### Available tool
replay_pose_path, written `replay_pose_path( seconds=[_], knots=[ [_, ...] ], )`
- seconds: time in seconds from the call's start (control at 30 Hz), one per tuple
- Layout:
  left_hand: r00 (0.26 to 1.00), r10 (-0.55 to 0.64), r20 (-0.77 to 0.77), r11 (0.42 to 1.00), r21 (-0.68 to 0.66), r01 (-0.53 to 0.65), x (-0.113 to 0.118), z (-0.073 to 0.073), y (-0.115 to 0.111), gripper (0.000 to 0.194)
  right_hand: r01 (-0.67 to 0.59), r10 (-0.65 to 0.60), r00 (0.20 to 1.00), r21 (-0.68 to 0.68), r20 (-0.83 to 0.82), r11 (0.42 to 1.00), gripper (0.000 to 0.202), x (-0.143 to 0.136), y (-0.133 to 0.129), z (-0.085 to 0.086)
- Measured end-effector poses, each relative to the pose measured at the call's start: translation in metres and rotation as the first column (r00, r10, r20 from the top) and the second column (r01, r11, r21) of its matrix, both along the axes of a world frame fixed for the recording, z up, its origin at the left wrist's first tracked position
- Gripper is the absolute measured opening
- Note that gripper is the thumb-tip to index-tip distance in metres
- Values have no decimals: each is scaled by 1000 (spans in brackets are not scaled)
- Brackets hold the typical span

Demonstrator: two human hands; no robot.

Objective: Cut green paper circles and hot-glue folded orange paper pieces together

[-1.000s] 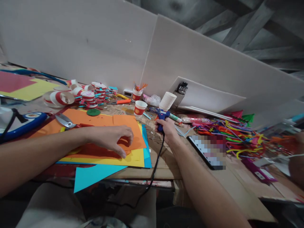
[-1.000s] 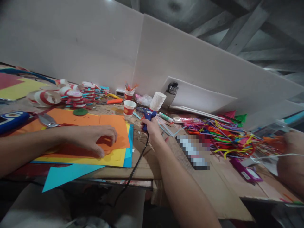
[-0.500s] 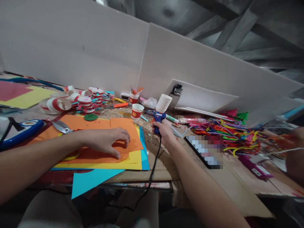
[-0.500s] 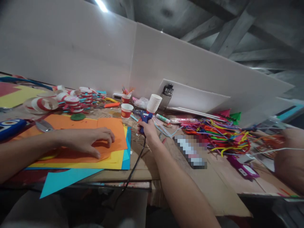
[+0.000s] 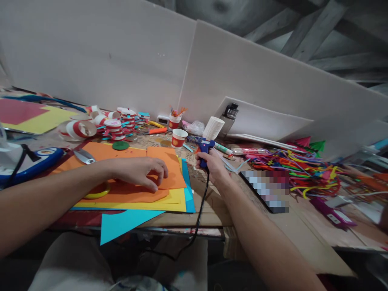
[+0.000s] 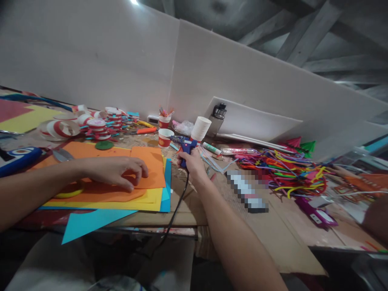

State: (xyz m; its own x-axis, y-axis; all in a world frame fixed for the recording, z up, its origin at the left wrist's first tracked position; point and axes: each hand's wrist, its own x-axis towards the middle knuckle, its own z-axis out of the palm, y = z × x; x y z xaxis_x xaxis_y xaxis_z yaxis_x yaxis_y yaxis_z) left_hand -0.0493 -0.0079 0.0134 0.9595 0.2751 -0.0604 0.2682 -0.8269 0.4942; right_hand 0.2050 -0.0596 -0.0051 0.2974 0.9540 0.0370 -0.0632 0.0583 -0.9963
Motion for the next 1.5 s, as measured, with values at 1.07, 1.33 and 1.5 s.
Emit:
replay_pose_path(
  seconds=[1.07,1.33,1.5],
  knots=[
    [681,495,539,854,-155,-498,2,-19,1,29,-101,105,994,128,-22,987,37,-26,-11,-7],
    [688,497,528,854,-160,-494,2,-20,2,27,-123,120,992,171,32,977,50,-31,-14,-2],
    [685,512,519,853,-217,-474,3,-20,1,27,-122,100,976,107,191,987,44,-32,-15,-3]
  ],
)
